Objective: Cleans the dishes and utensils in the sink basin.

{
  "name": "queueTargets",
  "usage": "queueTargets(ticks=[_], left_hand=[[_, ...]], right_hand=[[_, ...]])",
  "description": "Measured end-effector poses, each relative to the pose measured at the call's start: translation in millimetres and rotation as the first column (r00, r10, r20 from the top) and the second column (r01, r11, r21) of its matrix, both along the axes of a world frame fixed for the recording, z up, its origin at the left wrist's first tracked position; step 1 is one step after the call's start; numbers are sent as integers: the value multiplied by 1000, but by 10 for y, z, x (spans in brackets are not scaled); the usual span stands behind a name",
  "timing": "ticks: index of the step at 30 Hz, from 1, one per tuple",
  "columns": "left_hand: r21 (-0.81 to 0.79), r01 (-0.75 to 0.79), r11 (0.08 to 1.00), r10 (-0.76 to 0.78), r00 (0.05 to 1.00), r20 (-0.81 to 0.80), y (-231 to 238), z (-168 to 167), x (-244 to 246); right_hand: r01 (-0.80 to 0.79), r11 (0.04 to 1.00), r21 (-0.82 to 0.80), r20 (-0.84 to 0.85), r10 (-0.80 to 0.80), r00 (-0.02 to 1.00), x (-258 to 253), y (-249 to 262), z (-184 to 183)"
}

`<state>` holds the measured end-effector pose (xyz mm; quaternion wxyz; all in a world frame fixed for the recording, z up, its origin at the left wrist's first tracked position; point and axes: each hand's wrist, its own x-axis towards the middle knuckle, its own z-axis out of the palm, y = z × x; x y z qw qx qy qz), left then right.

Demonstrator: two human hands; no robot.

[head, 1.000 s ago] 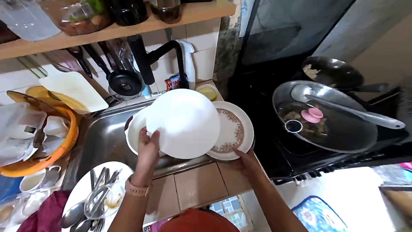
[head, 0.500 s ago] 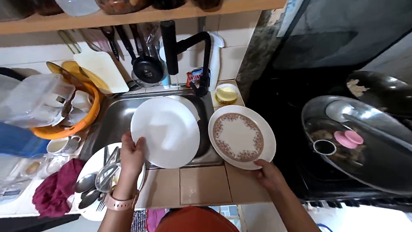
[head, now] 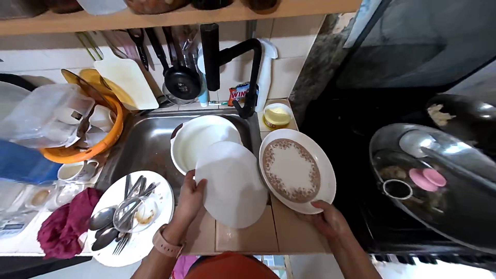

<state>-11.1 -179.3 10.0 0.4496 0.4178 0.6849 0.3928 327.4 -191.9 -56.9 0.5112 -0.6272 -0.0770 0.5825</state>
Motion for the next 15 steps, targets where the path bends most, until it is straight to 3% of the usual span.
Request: queueTargets(ticks=[3,8,15], left_hand=[[-28,51,998,-49,997,54,39,-49,120],[-21,60,998,-54,978,203,92,-281,370],[23,102,995,-105,971,216,210,-436,846]], right_hand=[[11,999,40,-66,-9,998,8,-23,6],[7,997,73,-33,-4,999,35,-53,99],[-1,993,118,25,-2,1000,-75,-55,228]])
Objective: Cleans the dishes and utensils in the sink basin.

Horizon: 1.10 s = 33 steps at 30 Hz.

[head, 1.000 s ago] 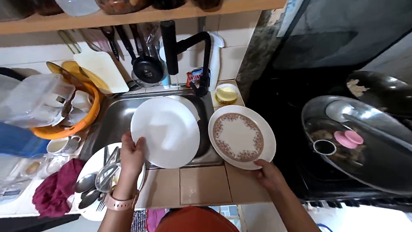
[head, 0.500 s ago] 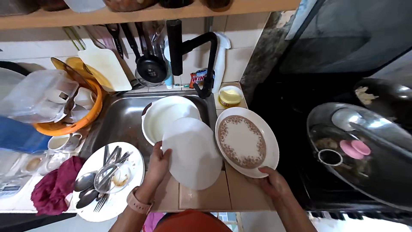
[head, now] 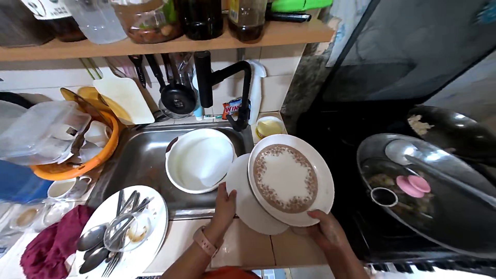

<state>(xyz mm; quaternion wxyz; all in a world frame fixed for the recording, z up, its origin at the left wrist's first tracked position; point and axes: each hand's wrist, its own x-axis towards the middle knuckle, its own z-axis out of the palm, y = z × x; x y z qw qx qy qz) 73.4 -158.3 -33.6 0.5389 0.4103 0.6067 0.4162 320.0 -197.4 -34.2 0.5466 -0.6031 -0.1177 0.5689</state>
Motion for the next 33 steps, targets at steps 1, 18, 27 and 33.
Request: queueTargets(ticks=[1,18,27,33], left_hand=[[1,8,1000,-8,1000,6,14,-44,52],[-41,337,941,-325,857,-400,576,-390,297],[-172,391,904,-418,894,-163,644,-345,86],[-118,448,886,-463,861,-210,503,-144,-255]], right_hand=[[6,1000,-11,-11,-6,1000,-24,0,4],[49,998,-27,51,-48,998,-111,88,-181],[121,991,-59,58,-117,991,-248,141,-164],[128,986,-107,140,-112,984,-318,148,-81]])
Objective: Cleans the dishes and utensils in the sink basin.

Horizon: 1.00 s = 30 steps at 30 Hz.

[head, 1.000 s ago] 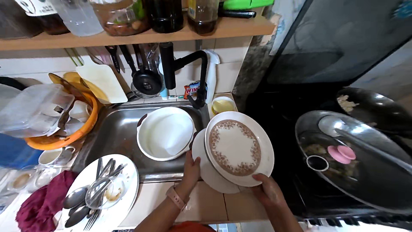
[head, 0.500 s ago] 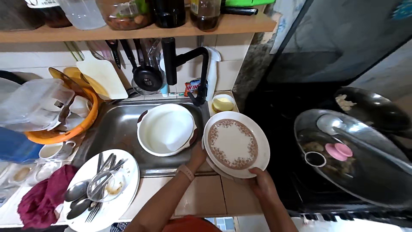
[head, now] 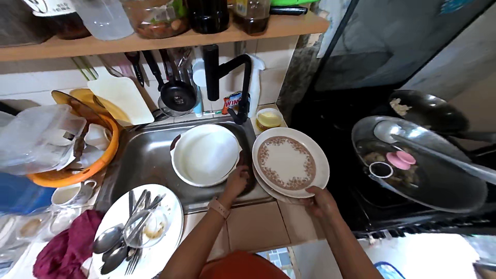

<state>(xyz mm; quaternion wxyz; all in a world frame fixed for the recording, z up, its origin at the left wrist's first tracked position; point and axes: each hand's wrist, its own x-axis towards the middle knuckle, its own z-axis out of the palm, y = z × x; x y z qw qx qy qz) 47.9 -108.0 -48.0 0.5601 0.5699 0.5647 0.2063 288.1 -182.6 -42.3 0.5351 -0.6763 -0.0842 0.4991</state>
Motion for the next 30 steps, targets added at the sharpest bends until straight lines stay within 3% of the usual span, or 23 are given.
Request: queueTargets(ticks=[11,13,15,17,19,21,22,24,27,30], left_hand=[[189,47,981,-43,999,-24,-181,160,-446],[223,18,975,-15,1000,-17,-178,169,-493],[284,-80,955,70,997,43,-178,155,-508],[354,-215,910,176,974,140,-159,126,-485],[384,-289,877,236,955,180,-85,135,-465],[372,-330,868,286,943,171,62,166,-445],[347,-328,879,295,944,145,154,167,-460],[289,-318,903,306,948,85,333,121,-513],[194,-417,888,423,906,11,598,-14,-606],[105,-508,855,519,835,-184,863,-139,-797]], right_hand=[[-21,987,-162,115,40,993,10,4,-19],[-28,983,-183,134,53,990,6,5,-29],[-24,982,-186,258,72,963,15,-28,-55],[-22,991,-135,521,90,849,46,-159,-60],[-54,999,2,763,33,646,2,-323,26],[-157,980,119,877,-30,479,-208,-378,192],[-241,961,132,890,-8,455,-389,-382,274],[-422,900,106,844,143,517,-811,-297,417],[-642,766,34,532,530,661,-1310,92,480],[-630,776,-18,255,613,748,-1666,546,304]])
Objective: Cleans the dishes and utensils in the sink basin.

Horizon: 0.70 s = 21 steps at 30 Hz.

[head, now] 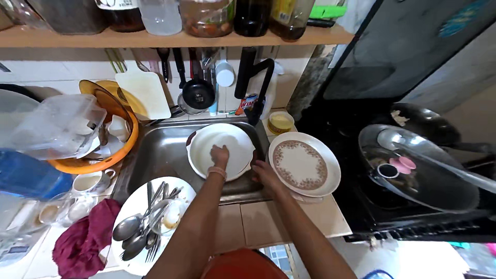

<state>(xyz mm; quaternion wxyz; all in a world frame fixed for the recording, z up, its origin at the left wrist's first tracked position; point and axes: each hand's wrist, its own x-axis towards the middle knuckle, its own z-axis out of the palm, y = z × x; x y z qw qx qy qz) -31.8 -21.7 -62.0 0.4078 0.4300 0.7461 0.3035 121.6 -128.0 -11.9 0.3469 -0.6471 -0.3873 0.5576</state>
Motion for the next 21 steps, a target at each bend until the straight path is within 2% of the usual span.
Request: queueTargets(ticks=[1,3,4,6,7,8,10,11,12,14,16,17,19,21], left_hand=[[-82,1,997,-7,997,-79,43,-11,-83],[-242,67,968,-144,937,-318,17,-2,-210],[-305,123,944,-249,874,-418,-28,-9,-242],[-399,290,870,-475,710,-521,-78,-82,-251],[-388,351,852,-516,688,-511,-56,-96,-225],[-331,373,867,-492,744,-452,13,-140,-180],[-166,306,937,-332,929,-161,186,-206,-29],[-97,303,948,-306,952,-20,227,-178,57],[-26,332,943,-329,940,91,244,-135,140],[156,418,895,-443,873,204,263,-61,270],[285,482,829,-544,812,209,344,-46,316],[285,524,803,-582,791,186,391,-53,301],[176,614,770,-632,771,76,454,-118,197],[-50,644,763,-646,758,-89,430,-182,21]], right_hand=[[50,998,-44,-19,-51,999,-72,128,-93],[115,991,-65,-9,-115,993,-142,316,-235],[136,989,-51,-10,-137,991,-167,379,-297],[153,988,-30,-27,-154,988,-189,462,-385],[150,988,-28,-33,-151,988,-186,505,-393],[138,990,-37,-29,-139,990,-181,547,-385],[85,994,-67,-7,-85,996,-167,638,-373],[54,996,-72,6,-53,999,-170,681,-374],[25,997,-68,22,-24,999,-179,714,-382],[3,1000,-22,17,-2,1000,-227,768,-444],[24,999,48,-57,-21,998,-321,793,-526],[41,996,77,-86,-35,996,-367,803,-556],[41,990,137,-87,-29,996,-417,817,-578],[34,985,172,-46,-27,999,-434,839,-543]])
